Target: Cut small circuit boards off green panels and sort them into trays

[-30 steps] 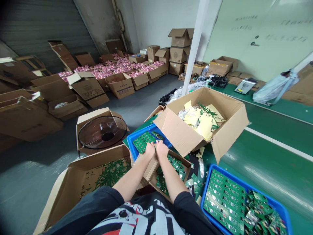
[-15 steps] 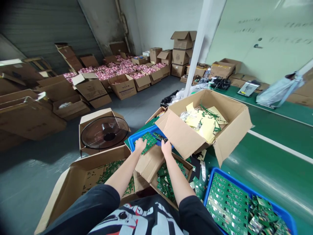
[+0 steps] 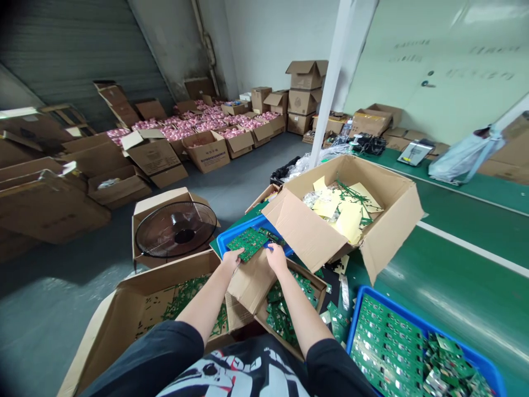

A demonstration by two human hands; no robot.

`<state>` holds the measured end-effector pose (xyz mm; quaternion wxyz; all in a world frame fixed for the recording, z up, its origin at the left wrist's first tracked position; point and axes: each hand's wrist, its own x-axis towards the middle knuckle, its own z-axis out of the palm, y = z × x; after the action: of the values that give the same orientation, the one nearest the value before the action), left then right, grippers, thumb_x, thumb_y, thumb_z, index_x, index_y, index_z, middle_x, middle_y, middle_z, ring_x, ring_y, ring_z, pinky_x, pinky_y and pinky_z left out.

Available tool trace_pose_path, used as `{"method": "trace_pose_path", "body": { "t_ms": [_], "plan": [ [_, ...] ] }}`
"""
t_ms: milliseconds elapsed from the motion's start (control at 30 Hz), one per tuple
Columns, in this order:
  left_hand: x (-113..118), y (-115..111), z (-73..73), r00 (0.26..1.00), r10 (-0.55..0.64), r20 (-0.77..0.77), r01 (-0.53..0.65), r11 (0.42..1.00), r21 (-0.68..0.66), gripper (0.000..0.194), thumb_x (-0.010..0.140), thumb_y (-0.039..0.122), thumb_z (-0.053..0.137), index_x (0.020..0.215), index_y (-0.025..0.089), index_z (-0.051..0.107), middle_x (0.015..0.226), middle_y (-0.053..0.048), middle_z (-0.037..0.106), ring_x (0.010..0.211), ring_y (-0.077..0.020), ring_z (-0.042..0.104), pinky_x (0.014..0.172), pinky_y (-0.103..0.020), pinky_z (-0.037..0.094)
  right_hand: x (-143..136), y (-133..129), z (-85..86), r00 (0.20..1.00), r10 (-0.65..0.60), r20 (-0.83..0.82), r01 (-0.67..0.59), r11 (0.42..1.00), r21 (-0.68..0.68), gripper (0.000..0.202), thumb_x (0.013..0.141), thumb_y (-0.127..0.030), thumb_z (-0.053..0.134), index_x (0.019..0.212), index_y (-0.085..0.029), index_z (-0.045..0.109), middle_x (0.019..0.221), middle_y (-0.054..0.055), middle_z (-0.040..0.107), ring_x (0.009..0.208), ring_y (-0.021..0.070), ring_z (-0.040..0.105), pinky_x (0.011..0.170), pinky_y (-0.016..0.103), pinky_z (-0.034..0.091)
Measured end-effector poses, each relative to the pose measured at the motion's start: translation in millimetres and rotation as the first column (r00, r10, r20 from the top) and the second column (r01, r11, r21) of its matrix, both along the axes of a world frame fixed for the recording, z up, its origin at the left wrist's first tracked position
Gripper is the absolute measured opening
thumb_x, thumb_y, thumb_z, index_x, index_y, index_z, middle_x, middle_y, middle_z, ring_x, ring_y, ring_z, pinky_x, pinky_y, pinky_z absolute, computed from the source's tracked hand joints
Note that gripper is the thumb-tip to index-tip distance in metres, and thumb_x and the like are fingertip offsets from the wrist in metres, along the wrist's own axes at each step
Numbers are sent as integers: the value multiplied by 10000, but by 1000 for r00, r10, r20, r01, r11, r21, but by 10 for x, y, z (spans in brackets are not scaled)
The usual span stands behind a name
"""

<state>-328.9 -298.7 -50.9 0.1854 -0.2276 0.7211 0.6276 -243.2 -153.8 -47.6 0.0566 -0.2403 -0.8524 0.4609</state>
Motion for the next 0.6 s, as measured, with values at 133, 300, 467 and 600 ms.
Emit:
{"method": "trace_pose_path", "body": {
  "t_ms": [133, 300, 467, 600],
  "plan": [
    [-4, -59, 86, 996, -14, 84, -1, 986, 169, 321, 843, 306, 506, 1120, 143, 508, 1096, -83, 548, 918, -180, 566, 761, -378, 495, 32, 26, 1, 999, -9, -50, 8, 1000, -30, 275, 800, -207, 409, 983, -114, 592, 1015, 101, 618, 870, 167, 595, 845, 294, 440],
    [53, -275, 310, 996, -82, 21, 69, 930, 360, 204, 810, 178, 555, 1010, 142, 566, 981, -61, 630, 826, -136, 620, 745, -294, 515, 60, 56, 64, 992, -31, -123, 27, 999, -35, 280, 781, -248, 467, 1000, -117, 582, 1084, 136, 577, 920, 198, 573, 858, 346, 441],
    [184, -469, 569, 960, -279, -5, 247, 841, 481, 259, 704, 113, 647, 959, 149, 620, 990, -101, 669, 879, -208, 644, 796, -357, 523, 44, 33, 256, 981, -94, -169, 30, 937, -348, 419, 761, -372, 526, 1112, -143, 520, 1138, 125, 575, 971, 201, 581, 828, 328, 475],
    [340, -399, 629, 940, -341, -16, 305, 817, 490, 315, 640, 161, 710, 945, 122, 640, 952, -129, 682, 856, -249, 652, 786, -395, 526, 59, -4, 369, 982, -24, -186, -107, 742, -662, 375, 761, -381, 536, 1056, -148, 541, 1067, 99, 637, 935, 193, 617, 792, 313, 499]
  ]
}}
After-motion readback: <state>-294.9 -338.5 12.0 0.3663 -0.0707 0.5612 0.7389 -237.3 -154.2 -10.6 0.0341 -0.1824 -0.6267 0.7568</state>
